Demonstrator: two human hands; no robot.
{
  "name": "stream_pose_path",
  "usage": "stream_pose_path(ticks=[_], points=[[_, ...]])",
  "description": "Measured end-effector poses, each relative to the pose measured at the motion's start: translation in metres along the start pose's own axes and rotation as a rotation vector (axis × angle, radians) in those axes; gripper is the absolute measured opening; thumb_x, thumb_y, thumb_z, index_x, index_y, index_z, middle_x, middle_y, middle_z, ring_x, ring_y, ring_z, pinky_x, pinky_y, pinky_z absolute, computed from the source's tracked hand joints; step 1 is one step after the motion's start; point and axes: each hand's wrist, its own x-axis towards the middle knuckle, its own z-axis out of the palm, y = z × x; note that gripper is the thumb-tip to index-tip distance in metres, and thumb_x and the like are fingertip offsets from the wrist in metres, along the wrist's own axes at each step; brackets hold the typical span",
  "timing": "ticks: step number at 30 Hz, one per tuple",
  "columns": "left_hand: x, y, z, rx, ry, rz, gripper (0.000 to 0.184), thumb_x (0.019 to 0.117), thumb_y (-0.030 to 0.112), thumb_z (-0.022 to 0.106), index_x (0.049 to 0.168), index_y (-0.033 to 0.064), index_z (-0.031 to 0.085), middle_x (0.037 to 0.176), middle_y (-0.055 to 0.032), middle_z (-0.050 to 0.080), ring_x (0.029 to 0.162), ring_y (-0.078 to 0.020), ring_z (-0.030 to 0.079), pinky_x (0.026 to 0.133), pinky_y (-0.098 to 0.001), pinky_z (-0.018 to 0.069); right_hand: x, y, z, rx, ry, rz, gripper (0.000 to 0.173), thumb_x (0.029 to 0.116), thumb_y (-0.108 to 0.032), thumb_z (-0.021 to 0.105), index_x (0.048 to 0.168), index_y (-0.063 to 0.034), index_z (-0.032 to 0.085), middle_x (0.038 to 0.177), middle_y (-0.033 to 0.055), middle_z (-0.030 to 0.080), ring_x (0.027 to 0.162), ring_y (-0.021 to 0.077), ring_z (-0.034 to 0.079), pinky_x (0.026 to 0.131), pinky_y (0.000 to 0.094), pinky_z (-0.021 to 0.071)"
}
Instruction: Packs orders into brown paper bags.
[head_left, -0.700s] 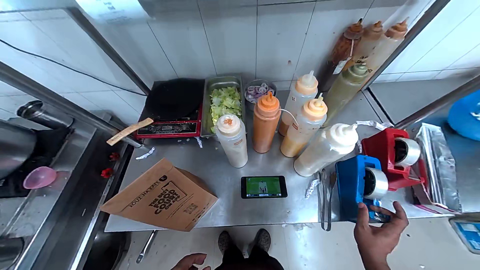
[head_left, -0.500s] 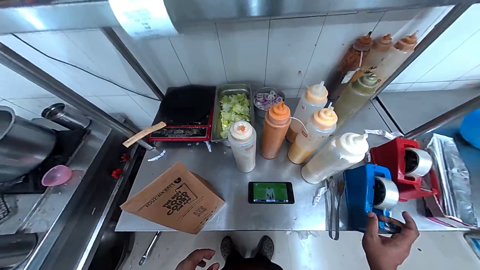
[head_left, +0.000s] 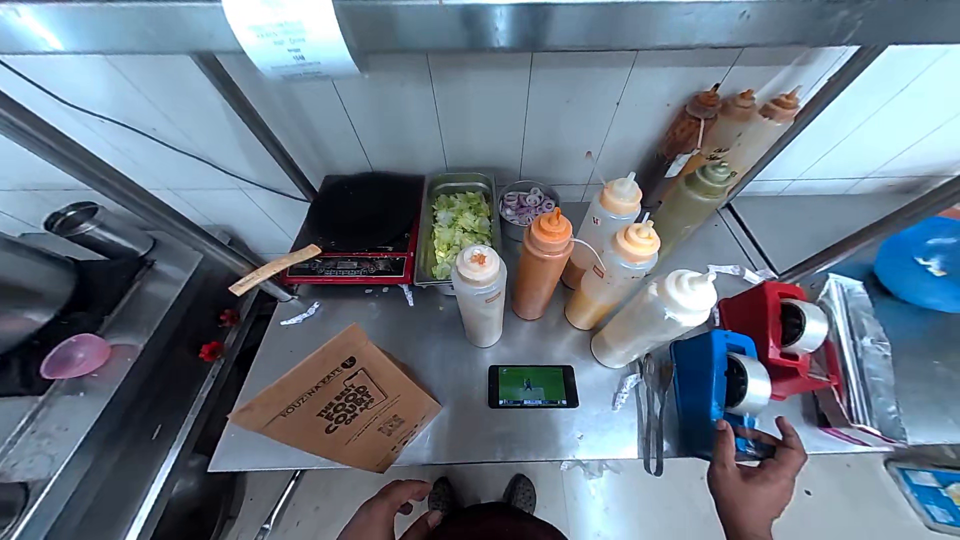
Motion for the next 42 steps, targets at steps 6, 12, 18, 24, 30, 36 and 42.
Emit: stream_pose_path(ticks=[6, 12, 18, 24, 30, 36, 42], points=[[0.004, 0.001, 0.002, 0.013, -0.007, 0.029, 0.053, 0.0979, 0.047, 0.064, 0.132, 0.0064, 0.066, 0.129, -0.0142, 0.067, 0.113, -0.0269, 0.068, 0.095, -0.0468, 0.0558, 0.000, -0.002, -0.002, -0.002, -0.013, 0.015, 0.078, 0.0935, -0.029, 0.068, 0.145, 0.0161, 0.031, 0.100, 0.0193, 0.064, 0.087, 0.0130, 0.062, 0.079, 0.0275, 0.0538], [0.012, 0.022, 0.009, 0.038, -0.052, 0.110, 0.052, 0.0984, 0.045, 0.064, 0.132, 0.0059, 0.066, 0.129, -0.0153, 0.067, 0.114, -0.0275, 0.067, 0.096, -0.0469, 0.0555, 0.000, -0.006, -0.004, 0.004, -0.027, 0.052, 0.080, 0.0930, -0.030, 0.067, 0.147, 0.0149, 0.030, 0.103, 0.0208, 0.064, 0.089, 0.0182, 0.062, 0.080, 0.0327, 0.0541], [0.027, 0.056, 0.024, 0.025, -0.168, 0.167, 0.046, 0.1001, 0.042, 0.063, 0.128, 0.0065, 0.068, 0.125, -0.0136, 0.069, 0.110, -0.0261, 0.069, 0.096, -0.0466, 0.0560, 0.004, -0.012, -0.013, 0.043, -0.096, 0.125, 0.088, 0.0894, -0.035, 0.071, 0.150, 0.0124, 0.028, 0.105, 0.0197, 0.065, 0.091, 0.0190, 0.063, 0.080, 0.0358, 0.0543], [0.072, 0.137, 0.086, -0.109, -0.516, 0.417, 0.035, 0.1035, 0.029, 0.059, 0.124, 0.0016, 0.068, 0.116, -0.0163, 0.071, 0.103, -0.0263, 0.070, 0.095, -0.0464, 0.0556, 0.032, -0.022, -0.041, 0.308, -0.253, 0.466, 0.065, 0.0954, -0.020, 0.068, 0.147, 0.0036, 0.038, 0.091, 0.0048, 0.067, 0.077, 0.0061, 0.066, 0.074, 0.0251, 0.0563], [0.126, 0.217, 0.184, -0.333, -0.689, 0.385, 0.041, 0.1062, 0.030, 0.055, 0.128, -0.0038, 0.065, 0.118, -0.0211, 0.069, 0.103, -0.0284, 0.068, 0.095, -0.0462, 0.0544, 0.056, -0.030, -0.048, 0.300, -0.301, 0.668, 0.047, 0.0978, -0.005, 0.066, 0.141, 0.0022, 0.049, 0.080, 0.0080, 0.070, 0.069, 0.0123, 0.069, 0.070, 0.0295, 0.0592], [0.149, 0.260, 0.225, -0.689, -0.712, 0.049, 0.072, 0.1082, 0.059, 0.025, 0.138, 0.0018, 0.058, 0.130, -0.0147, 0.065, 0.105, -0.0241, 0.065, 0.086, -0.0441, 0.0522, 0.064, -0.028, -0.052, 0.344, -0.327, 0.778, 0.040, 0.1002, -0.005, 0.063, 0.138, -0.0003, 0.051, 0.083, 0.0100, 0.072, 0.072, 0.0148, 0.070, 0.071, 0.0303, 0.0591], [0.151, 0.278, 0.229, -0.843, -0.657, 0.016, 0.075, 0.1084, 0.059, 0.018, 0.138, 0.0040, 0.059, 0.129, -0.0118, 0.065, 0.099, -0.0197, 0.065, 0.081, -0.0391, 0.0517, 0.066, -0.025, -0.056, 0.376, -0.360, 0.803, 0.037, 0.1013, -0.007, 0.062, 0.138, -0.0032, 0.053, 0.087, 0.0100, 0.073, 0.076, 0.0155, 0.071, 0.073, 0.0306, 0.0589]])
